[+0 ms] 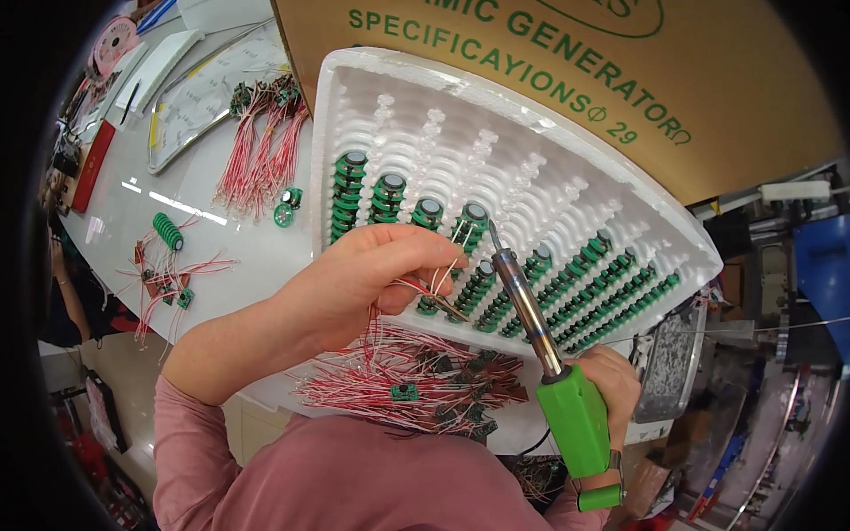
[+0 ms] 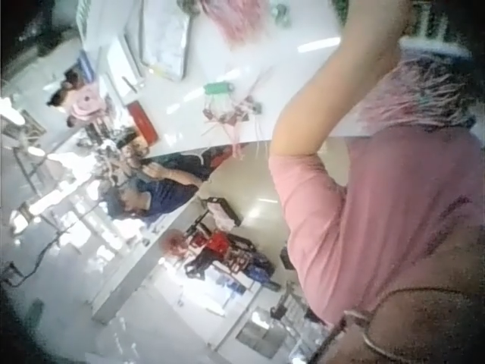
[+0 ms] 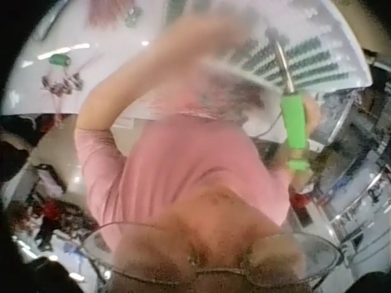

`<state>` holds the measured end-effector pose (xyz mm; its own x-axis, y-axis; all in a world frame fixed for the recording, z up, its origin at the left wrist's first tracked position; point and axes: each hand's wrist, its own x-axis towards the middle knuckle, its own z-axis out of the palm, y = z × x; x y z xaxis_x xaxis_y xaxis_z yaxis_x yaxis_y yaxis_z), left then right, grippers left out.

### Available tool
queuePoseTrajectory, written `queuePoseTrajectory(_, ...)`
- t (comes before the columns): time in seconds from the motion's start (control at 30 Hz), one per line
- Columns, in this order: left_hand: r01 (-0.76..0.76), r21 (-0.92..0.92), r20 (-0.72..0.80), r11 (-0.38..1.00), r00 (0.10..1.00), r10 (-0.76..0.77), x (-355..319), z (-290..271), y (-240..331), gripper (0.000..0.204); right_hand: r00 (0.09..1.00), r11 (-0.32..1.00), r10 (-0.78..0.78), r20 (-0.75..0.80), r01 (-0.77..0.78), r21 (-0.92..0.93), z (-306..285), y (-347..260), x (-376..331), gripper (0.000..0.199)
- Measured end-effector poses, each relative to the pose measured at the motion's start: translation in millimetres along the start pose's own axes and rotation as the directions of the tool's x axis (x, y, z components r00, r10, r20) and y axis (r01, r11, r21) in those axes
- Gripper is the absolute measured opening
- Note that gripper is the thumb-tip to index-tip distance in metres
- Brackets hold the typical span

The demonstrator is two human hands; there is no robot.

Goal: The person assembles electronic components by soldering wires to small electronic sensors with a handheld soldering iron.

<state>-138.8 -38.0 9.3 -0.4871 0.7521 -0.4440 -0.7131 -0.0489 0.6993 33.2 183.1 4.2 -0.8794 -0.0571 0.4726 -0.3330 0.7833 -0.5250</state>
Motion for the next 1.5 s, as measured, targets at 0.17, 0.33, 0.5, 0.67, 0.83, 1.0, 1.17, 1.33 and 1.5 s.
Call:
queuePoseTrajectory(0.17, 0.003, 0.020, -0.007, 1.000, 1.000, -0.002, 0.6, 2.7, 0.4, 0.015, 0.997, 1.000, -0.016, -0.074, 0.017, 0.016, 1.7, -3.1, 3.7, 0.029)
queuePoseTrajectory(0.33, 0.036, 0.022, -0.025, 0.999, 0.999, -0.035, 0.0, 6.3, 3.5, 0.014, 1.000, 0.998, 0.013, -0.029, -0.011, 0.066, -2.5, -0.4, 0.3, 0.031)
queuePoseTrajectory(0.5, 0.040, 0.003, -0.015, 0.999, 0.999, -0.040, -0.6, 6.3, 4.3, 0.014, 1.000, 0.997, 0.001, -0.028, 0.001, 0.079, -2.7, -0.4, 0.4, 0.032)
queuePoseTrajectory(0.67, 0.042, 0.008, -0.034, 0.999, 0.999, -0.042, -0.6, 7.2, 5.0, 0.014, 1.000, 0.999, -0.002, -0.022, 0.003, 0.051, -3.1, -3.3, 3.0, 0.033)
queuePoseTrajectory(0.83, 0.047, 0.010, -0.035, 0.999, 0.998, -0.047, -1.0, 8.3, 6.0, 0.015, 1.000, 0.999, 0.003, -0.003, -0.003, 0.051, -5.5, -3.3, 1.7, 0.034)
queuePoseTrajectory(1.0, 0.045, 0.007, -0.029, 0.999, 0.999, -0.044, -0.3, 7.9, 5.8, 0.015, 1.000, 1.000, 0.008, 0.018, -0.008, -0.023, -8.0, -7.7, 3.0, 0.036)
queuePoseTrajectory(1.17, 0.045, 0.005, -0.033, 0.999, 0.998, -0.045, -1.0, 9.1, 6.3, 0.014, 0.999, 0.999, 0.028, 0.026, -0.029, 0.042, -8.7, -4.3, -0.4, 0.036)
queuePoseTrajectory(1.33, 0.051, 0.006, -0.037, 0.999, 0.998, -0.051, -0.8, 10.0, 6.9, 0.014, 1.000, 1.000, 0.027, 0.015, -0.027, -0.013, -7.6, -8.3, 3.0, 0.037)
queuePoseTrajectory(1.5, 0.059, 0.002, -0.042, 0.998, 0.997, -0.058, -0.7, 10.9, 6.9, 0.013, 0.999, 0.998, 0.036, 0.014, -0.037, 0.051, -7.7, -4.6, 0.8, 0.035)
